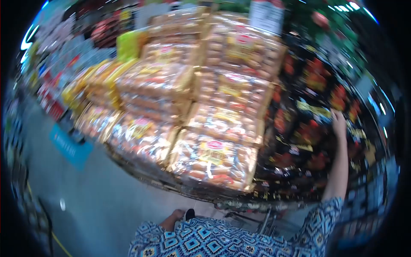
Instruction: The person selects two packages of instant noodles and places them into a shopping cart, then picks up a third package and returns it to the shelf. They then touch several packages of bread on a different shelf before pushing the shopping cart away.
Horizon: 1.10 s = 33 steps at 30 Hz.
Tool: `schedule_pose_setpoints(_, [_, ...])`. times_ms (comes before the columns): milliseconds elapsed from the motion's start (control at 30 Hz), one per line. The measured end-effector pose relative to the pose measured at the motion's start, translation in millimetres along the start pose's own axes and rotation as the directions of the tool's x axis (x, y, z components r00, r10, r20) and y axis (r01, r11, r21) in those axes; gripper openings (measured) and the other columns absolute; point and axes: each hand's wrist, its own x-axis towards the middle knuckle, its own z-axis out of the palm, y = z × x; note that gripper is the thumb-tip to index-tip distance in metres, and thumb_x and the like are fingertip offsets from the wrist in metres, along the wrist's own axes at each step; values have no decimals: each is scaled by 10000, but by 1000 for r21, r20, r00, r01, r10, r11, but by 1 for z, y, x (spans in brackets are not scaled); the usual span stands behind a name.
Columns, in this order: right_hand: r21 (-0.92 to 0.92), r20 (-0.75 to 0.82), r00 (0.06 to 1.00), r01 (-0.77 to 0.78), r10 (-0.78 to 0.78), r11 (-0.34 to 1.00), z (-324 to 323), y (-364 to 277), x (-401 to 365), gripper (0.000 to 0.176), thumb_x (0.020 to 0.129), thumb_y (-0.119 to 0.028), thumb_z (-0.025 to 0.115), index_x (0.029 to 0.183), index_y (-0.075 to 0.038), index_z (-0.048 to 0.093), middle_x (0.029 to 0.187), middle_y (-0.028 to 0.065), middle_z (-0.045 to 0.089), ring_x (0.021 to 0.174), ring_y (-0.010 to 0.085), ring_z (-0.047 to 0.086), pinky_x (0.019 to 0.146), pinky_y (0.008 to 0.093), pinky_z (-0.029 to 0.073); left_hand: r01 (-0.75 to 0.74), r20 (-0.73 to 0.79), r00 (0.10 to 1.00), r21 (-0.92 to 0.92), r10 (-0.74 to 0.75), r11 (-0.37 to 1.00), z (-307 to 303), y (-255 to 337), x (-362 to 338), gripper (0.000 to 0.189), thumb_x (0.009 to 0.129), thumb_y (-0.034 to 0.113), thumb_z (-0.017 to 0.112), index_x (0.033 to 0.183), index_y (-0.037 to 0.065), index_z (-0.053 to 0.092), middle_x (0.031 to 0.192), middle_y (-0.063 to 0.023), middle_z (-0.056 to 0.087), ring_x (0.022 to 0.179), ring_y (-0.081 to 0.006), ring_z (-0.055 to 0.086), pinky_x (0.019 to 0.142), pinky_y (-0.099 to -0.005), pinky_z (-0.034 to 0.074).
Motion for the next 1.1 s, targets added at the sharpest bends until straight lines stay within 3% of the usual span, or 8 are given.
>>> schedule_pose_setpoints(33, [-75, -18, 1000, 12, -14, 997, -2, -5, -3, 326, 914, -329, 539, 1112, -105, 670, 1048, 177, 654, 1004, 324, 620, 876, 392, 470, -257, 88, 966, 451, 244, 855, -11, 9, -13, 257, 843, 139, 574, 1081, 56, 618, 920, -120, 677, 864, -225, 678, 674, -345, 571])
schedule_pose_setpoints(133, [-105, -15, 997, -74, 73, 992, -7, -19, -7, 360, 904, -376, 521, 1092, -109, 671, 995, 175, 670, 968, 340, 631, 836, 421, 486, 177, -18, 981, -347, -195, 921, -12, 30, -22, 302, 864, 246, 582, 945, -44, 611, 784, -157, 650, 589, -232, 629, 519, -342, 522])
schedule_pose_setpoints(433, [62, -338, 941, -10, 31, 998, 3, -13, -14, 287, 895, -266, 545, 885, -2, 655, 906, 190, 641, 915, 360, 600, 811, 441, 460, -152, 43, 987, -95, 157, 984, -24, 38, -21, 379, 894, 231, 577, 1129, -65, 562, 824, -126, 664, 645, -204, 606, 596, -328, 499])
schedule_pose_setpoints(567, [14, -84, 968, -238, 238, 971, -5, -24, -11, 332, 886, -366, 548, 980, -79, 684, 1006, 166, 676, 989, 337, 624, 863, 437, 468, -212, 48, 976, -43, 214, 976, -19, 31, -7, 334, 902, 252, 564, 1051, -44, 607, 785, -117, 652, 639, -203, 595, 594, -335, 487])
schedule_pose_setpoints(667, [138, -256, 931, -229, 258, 964, -18, -63, -10, 331, 863, -330, 583, 992, -39, 673, 1014, 160, 672, 987, 323, 626, 879, 404, 467, 161, 86, 986, -219, -145, 962, -9, 27, 16, 308, 909, 286, 549, 893, -8, 641, 711, -97, 625, 642, -189, 578, 583, -356, 463])
schedule_pose_setpoints(867, [278, -155, 945, 320, -287, 905, -19, -138, -28, 350, 869, -359, 593, 1000, -42, 662, 1006, 134, 642, 1042, 300, 586, 940, 402, 418, 89, 87, 992, -12, -87, 996, -9, 28, 23, 389, 884, 351, 556, 830, -26, 632, 729, -105, 635, 699, -216, 589, 693, -367, 454])
schedule_pose_setpoints(933, [-57, -114, 915, 382, -386, 922, -4, -148, -44, 418, 878, -444, 539, 1072, -96, 665, 1063, 119, 651, 1065, 311, 574, 1010, 497, 338, 87, 44, 995, -36, -85, 996, -8, 28, 20, 389, 883, 354, 550, 828, -22, 634, 749, -108, 641, 717, -219, 595, 704, -366, 458])
schedule_pose_setpoints(1100, [-133, -42, 931, 353, -361, 926, 10, -148, -55, 447, 910, -447, 473, 1114, -90, 649, 1145, 118, 635, 1125, 303, 549, 1077, 542, 245, -108, -15, 994, 143, 111, 984, -11, 18, 24, 354, 897, 320, 524, 792, -5, 619, 770, -100, 642, 735, -206, 598, 712, -362, 462])
